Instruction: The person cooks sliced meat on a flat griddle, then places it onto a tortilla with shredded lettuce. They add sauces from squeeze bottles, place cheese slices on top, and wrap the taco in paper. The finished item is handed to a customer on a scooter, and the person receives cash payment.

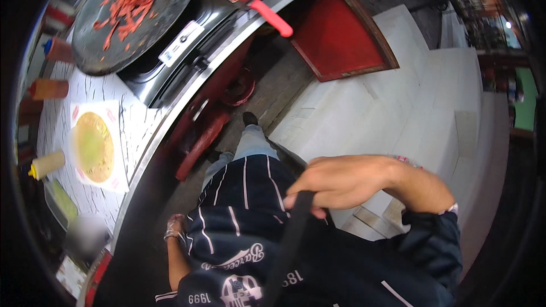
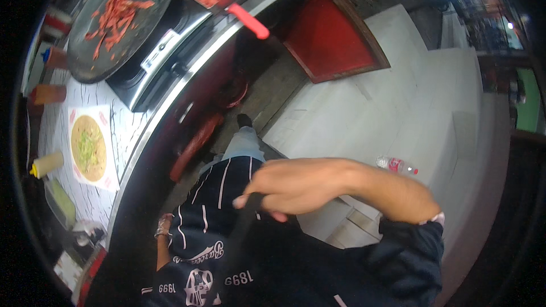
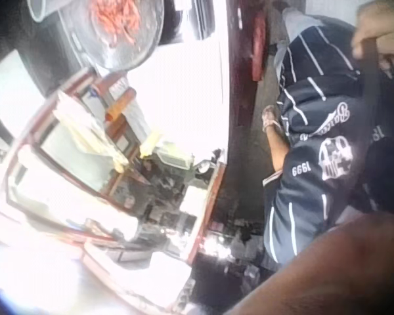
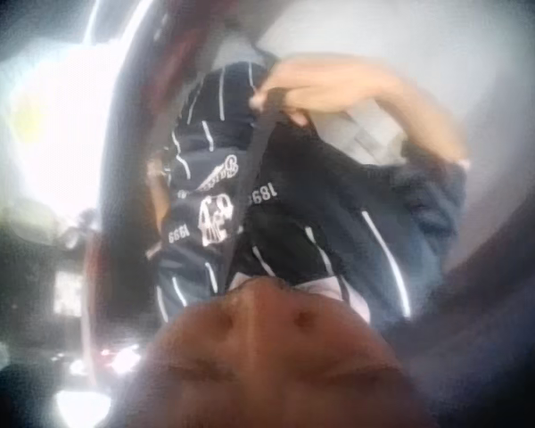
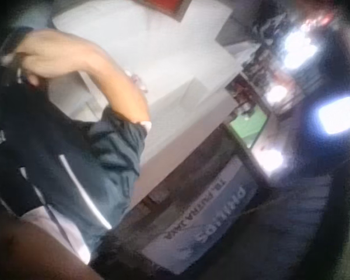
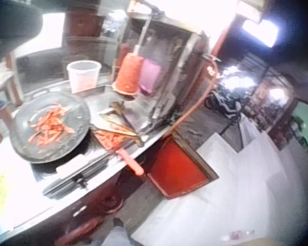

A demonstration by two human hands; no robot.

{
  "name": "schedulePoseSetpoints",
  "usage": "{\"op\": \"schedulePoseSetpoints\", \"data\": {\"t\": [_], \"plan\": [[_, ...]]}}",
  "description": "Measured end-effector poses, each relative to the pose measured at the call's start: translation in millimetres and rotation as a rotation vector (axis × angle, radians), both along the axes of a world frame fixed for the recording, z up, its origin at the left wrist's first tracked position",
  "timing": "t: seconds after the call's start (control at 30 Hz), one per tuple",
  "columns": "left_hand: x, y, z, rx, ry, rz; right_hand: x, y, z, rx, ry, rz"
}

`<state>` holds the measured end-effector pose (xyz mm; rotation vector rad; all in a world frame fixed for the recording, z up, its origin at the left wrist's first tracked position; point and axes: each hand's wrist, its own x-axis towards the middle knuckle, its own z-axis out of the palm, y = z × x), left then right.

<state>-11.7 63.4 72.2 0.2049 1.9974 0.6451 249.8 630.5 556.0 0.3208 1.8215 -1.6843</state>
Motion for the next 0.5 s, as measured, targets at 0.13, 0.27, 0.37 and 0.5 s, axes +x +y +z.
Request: {"op": "schedulePoseSetpoints", "data": {"t": [0.13,0.27,0.37,0.5], "plan": [[-35,33,21,-0.109,-0.131,0.051,-38,-1,20,0.143,0.445,0.154],[-52,43,23,-0.169,-0.171,0.063,-73,-16,41,0.242,0.895,0.114],[-53,45,24,-0.145,-0.095,-0.036,-95,-22,61,0.399,1.111,0.141],[-61,47,22,-0.133,-0.066,-0.105,-122,-42,86,0.617,0.927,0.423]]}}
